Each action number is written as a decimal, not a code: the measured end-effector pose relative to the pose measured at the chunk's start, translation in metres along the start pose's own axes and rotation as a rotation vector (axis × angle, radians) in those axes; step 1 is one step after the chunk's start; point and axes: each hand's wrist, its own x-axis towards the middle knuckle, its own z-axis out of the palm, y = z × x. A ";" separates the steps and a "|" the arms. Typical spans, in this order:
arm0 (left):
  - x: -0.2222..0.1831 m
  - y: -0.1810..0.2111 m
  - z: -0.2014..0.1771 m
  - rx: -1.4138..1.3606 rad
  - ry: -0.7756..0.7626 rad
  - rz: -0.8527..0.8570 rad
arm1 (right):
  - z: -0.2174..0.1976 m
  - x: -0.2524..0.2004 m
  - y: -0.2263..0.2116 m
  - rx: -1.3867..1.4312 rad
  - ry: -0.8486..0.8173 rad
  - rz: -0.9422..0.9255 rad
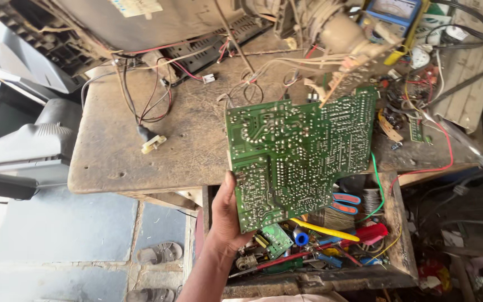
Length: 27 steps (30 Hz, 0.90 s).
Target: The person manipulates the internal circuit board of a television, using a brush, a soldering iron, and pliers to clean and repair the components.
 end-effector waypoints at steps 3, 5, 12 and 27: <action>-0.001 0.003 0.005 0.012 -0.007 -0.004 | -0.001 -0.008 0.003 0.212 -0.023 0.074; -0.002 0.004 0.006 -0.002 0.003 -0.014 | 0.001 -0.021 -0.005 0.393 -0.052 0.122; 0.000 0.003 0.005 -0.014 0.022 -0.040 | -0.010 -0.052 -0.007 1.031 -0.273 0.222; 0.001 0.002 -0.002 -0.010 0.025 -0.065 | 0.020 -0.074 -0.094 0.886 -0.345 0.221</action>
